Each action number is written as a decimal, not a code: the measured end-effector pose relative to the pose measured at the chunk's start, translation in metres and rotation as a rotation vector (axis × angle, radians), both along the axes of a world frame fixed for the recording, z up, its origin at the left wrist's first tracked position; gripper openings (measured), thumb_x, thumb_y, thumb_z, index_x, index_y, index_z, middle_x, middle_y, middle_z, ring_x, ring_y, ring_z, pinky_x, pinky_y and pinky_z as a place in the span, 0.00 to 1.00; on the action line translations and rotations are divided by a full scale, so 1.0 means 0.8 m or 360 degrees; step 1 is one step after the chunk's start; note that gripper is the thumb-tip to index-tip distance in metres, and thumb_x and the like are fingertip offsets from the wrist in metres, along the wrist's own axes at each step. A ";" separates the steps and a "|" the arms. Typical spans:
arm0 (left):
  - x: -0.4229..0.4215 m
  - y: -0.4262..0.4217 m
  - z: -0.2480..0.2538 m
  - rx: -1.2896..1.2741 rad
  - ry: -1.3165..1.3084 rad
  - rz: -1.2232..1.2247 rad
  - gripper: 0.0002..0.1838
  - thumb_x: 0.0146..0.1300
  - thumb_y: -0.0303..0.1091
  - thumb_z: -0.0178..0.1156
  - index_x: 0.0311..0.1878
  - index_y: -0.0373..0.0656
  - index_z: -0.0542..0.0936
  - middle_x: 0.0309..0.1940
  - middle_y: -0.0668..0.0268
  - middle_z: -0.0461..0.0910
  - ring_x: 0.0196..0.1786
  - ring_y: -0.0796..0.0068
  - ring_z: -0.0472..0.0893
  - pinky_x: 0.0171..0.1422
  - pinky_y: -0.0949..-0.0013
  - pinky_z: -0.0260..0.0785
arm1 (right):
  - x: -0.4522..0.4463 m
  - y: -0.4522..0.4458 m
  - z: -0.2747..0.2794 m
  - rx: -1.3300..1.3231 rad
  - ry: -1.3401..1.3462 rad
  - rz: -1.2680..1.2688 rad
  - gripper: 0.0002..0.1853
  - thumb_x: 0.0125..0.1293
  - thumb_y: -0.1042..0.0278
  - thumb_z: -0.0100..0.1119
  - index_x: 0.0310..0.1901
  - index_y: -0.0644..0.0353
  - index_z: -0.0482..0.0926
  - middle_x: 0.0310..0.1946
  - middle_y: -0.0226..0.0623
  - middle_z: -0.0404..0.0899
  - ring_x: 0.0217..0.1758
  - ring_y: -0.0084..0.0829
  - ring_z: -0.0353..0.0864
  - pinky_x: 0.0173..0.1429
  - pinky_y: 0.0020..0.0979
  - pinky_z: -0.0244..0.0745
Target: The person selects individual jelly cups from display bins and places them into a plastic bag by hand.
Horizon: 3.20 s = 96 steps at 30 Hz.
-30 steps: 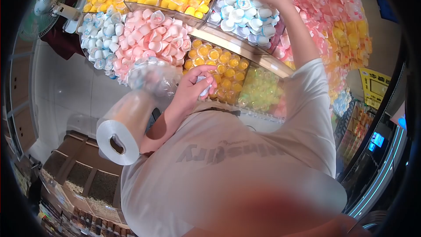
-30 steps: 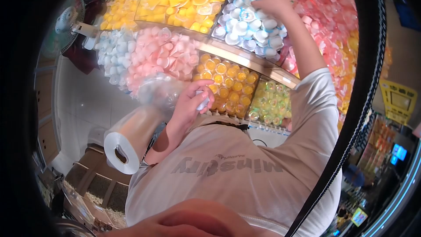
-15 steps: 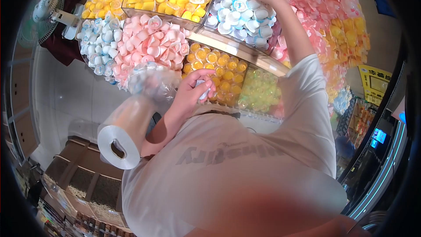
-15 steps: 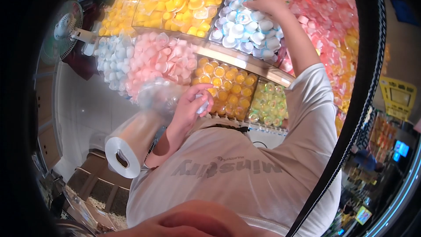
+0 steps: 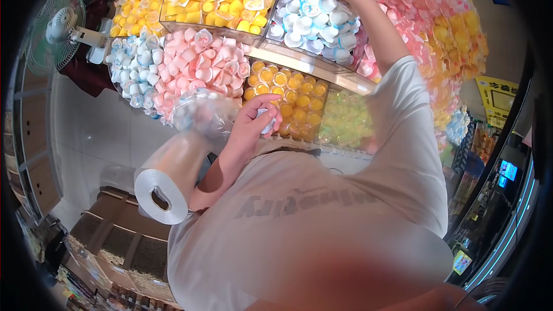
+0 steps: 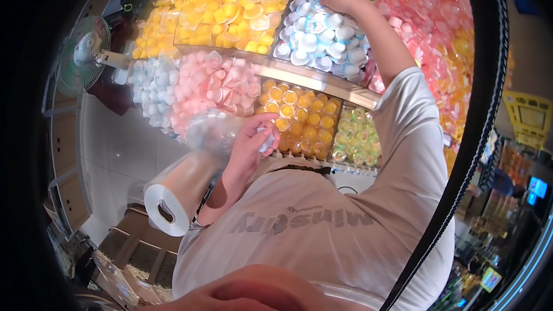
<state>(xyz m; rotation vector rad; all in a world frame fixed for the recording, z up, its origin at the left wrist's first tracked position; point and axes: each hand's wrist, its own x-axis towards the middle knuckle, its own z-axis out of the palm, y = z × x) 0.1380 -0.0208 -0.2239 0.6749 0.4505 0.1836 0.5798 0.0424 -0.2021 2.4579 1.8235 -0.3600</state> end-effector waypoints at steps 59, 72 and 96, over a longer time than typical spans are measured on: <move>0.046 -0.053 0.032 0.0228 0.0032 -0.0277 0.31 0.71 0.38 0.49 0.72 0.37 0.54 0.65 0.51 0.67 0.52 0.60 0.80 0.54 0.67 0.73 | -0.087 -0.261 -0.027 0.1786 0.1856 -0.1736 0.06 0.61 0.71 0.63 0.34 0.64 0.78 0.24 0.31 0.79 0.22 0.16 0.72 0.25 0.18 0.62; 0.038 -0.054 0.023 0.0220 0.0060 -0.0269 0.27 0.71 0.33 0.45 0.71 0.39 0.58 0.63 0.54 0.69 0.54 0.62 0.79 0.57 0.65 0.71 | -0.083 -0.239 -0.058 0.1533 0.1750 -0.1659 0.08 0.61 0.67 0.64 0.35 0.63 0.80 0.25 0.28 0.80 0.22 0.13 0.68 0.23 0.16 0.56; -0.017 -0.059 -0.013 -0.0180 0.0093 0.0114 0.23 0.71 0.38 0.49 0.65 0.38 0.65 0.50 0.57 0.77 0.47 0.70 0.81 0.48 0.69 0.76 | -0.386 -0.253 0.009 0.0789 0.2058 -0.0682 0.06 0.61 0.75 0.63 0.39 0.67 0.81 0.28 0.31 0.81 0.28 0.16 0.76 0.32 0.19 0.69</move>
